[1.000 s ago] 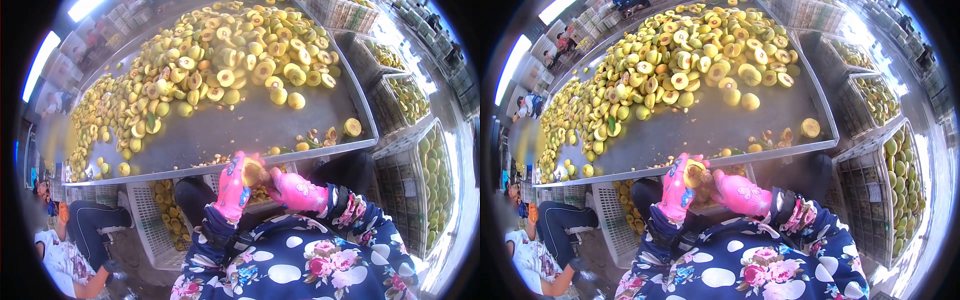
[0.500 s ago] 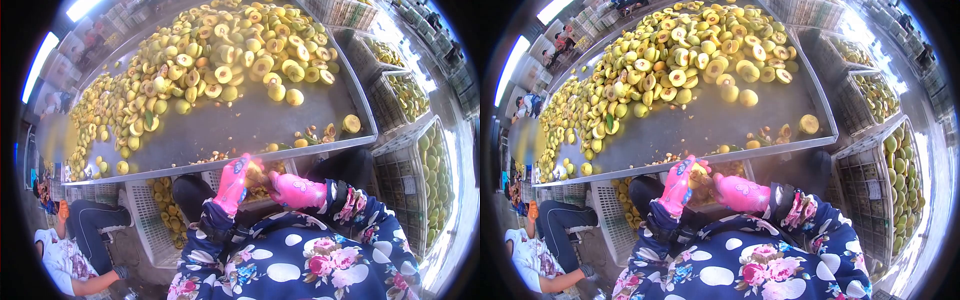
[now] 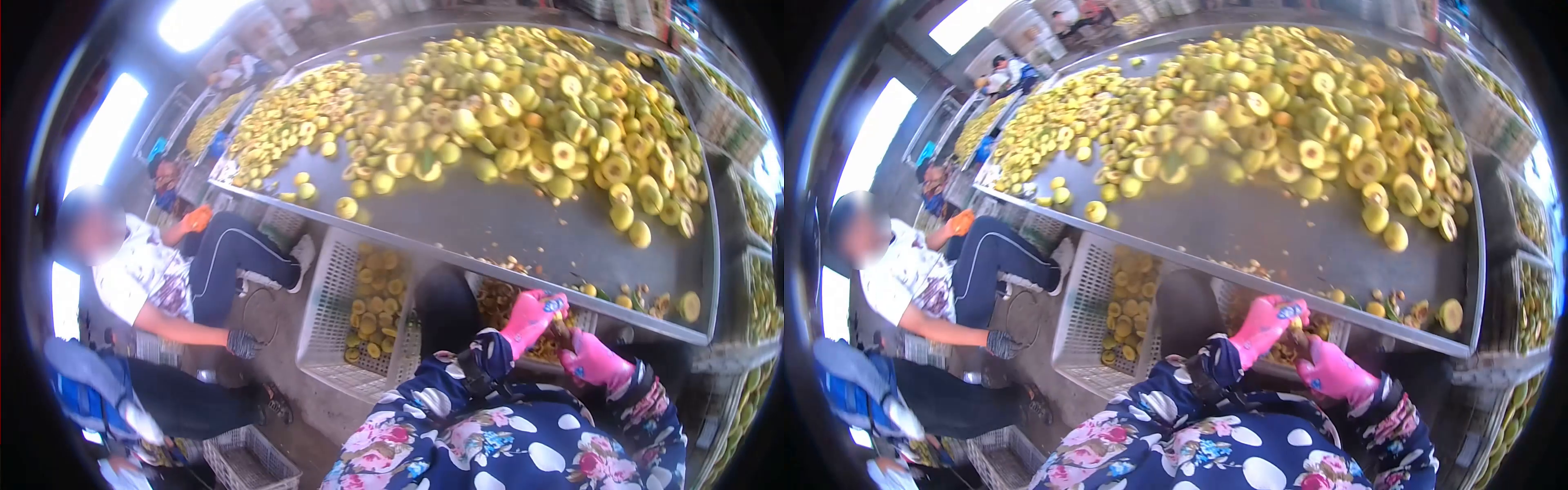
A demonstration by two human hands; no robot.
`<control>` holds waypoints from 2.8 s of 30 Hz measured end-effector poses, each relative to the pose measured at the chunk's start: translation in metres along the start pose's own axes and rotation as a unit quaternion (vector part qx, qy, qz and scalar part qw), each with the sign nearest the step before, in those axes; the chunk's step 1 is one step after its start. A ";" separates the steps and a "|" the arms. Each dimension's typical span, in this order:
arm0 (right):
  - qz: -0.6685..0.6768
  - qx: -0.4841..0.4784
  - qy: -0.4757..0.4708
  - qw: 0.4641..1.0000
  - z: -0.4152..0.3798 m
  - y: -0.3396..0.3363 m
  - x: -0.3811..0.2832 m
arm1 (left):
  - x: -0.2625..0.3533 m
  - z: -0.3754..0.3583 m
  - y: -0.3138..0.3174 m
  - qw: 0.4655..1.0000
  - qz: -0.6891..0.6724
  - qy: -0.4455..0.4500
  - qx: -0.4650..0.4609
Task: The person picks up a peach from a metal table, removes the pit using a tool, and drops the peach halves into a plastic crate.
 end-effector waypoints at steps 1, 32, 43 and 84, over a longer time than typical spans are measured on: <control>-0.021 -0.001 -0.005 1.000 0.003 0.001 -0.008 | 0.000 0.000 -0.004 1.000 0.009 -0.013 0.005; 0.409 -0.184 0.016 0.893 -0.025 0.031 -0.004 | 0.023 -0.011 -0.018 0.977 -0.204 0.039 -0.049; -0.083 0.002 0.117 0.990 0.024 0.007 0.075 | 0.202 -0.021 -0.287 0.781 0.505 0.175 0.322; 0.088 0.157 -0.076 0.981 -0.053 -0.034 -0.058 | 0.055 -0.017 0.052 0.916 -0.356 -0.049 -0.179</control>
Point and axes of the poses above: each hand's wrist, its own z-axis towards the middle knuckle, its own y-axis out of the palm, x = y × z, the point moved 10 cm from there along z, towards the middle knuckle, and after that the axes turned 1 degree about y, right-handed, at the moved point
